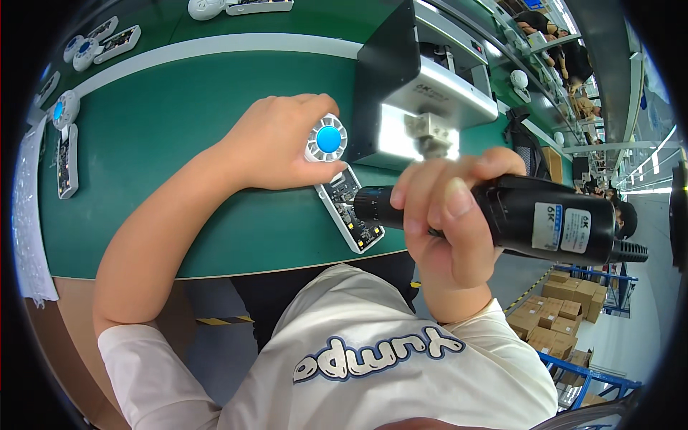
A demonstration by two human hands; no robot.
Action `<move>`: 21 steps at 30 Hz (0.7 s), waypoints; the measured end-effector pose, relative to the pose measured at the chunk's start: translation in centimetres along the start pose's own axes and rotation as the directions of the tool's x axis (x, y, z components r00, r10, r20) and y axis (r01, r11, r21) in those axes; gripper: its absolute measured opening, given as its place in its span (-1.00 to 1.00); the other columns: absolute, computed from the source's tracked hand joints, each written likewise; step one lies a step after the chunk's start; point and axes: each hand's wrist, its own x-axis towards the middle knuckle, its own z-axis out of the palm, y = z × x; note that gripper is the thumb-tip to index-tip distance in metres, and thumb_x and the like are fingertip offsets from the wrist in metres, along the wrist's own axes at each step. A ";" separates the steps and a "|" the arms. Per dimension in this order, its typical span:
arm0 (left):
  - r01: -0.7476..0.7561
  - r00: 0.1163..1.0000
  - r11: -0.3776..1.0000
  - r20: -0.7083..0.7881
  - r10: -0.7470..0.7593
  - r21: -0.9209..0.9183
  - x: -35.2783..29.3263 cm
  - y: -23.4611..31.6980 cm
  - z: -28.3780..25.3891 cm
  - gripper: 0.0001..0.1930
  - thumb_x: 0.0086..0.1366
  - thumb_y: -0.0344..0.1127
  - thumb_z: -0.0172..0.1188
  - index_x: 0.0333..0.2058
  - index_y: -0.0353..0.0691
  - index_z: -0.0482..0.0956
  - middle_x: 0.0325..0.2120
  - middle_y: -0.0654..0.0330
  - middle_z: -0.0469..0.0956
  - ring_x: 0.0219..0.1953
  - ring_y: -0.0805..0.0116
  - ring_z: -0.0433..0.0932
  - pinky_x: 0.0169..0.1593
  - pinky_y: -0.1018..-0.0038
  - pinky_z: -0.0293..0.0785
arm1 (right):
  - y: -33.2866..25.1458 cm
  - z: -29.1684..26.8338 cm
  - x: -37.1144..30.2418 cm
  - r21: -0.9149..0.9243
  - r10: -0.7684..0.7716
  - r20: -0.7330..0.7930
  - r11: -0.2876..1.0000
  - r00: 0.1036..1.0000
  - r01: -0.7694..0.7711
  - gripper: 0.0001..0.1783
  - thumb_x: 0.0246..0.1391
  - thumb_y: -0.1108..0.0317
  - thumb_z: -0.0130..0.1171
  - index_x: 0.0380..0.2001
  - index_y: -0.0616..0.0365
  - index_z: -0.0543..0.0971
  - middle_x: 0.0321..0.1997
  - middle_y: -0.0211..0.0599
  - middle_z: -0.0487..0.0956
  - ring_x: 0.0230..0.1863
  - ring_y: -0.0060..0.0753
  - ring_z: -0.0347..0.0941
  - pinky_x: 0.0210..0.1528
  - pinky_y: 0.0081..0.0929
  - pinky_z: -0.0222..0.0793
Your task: Assembling electronic components by attaching a plastic part to a circuit board using an electric screwdriver.
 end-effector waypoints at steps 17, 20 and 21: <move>0.028 0.999 1.000 0.020 -0.027 -0.002 0.3 -0.4 -1.0 -0.48 -0.03 -0.04 0.40 -0.19 -0.28 0.52 -0.29 -0.04 0.61 -0.24 -0.05 0.61 -0.17 0.22 0.52 | 0.9 1.5 1.3 -0.092 0.052 0.028 0.995 0.998 -0.049 -0.70 0.11 0.48 0.05 -0.08 0.17 0.32 -0.63 -0.39 0.31 -0.64 -0.44 0.31 -0.39 -0.31 0.37; 0.034 0.998 0.999 0.043 -0.034 0.005 -0.3 0.5 -1.3 -0.49 -0.01 -0.02 0.40 -0.20 -0.29 0.53 -0.29 -0.05 0.61 -0.23 -0.06 0.61 -0.15 0.21 0.52 | 1.5 1.0 1.6 -0.075 0.055 0.110 0.996 0.992 -0.047 -0.69 0.10 0.49 0.05 -0.07 0.19 0.32 -0.61 -0.36 0.34 -0.63 -0.43 0.33 -0.38 -0.31 0.37; 0.026 0.999 1.000 0.042 -0.026 0.007 -0.8 0.6 -1.2 -0.49 -0.01 -0.03 0.40 -0.20 -0.30 0.53 -0.29 -0.05 0.61 -0.23 -0.06 0.61 -0.15 0.21 0.52 | 1.2 0.9 1.6 -0.069 0.056 0.153 0.997 0.987 -0.046 -0.69 0.09 0.50 0.04 -0.07 0.19 0.33 -0.60 -0.35 0.36 -0.62 -0.42 0.34 -0.37 -0.31 0.37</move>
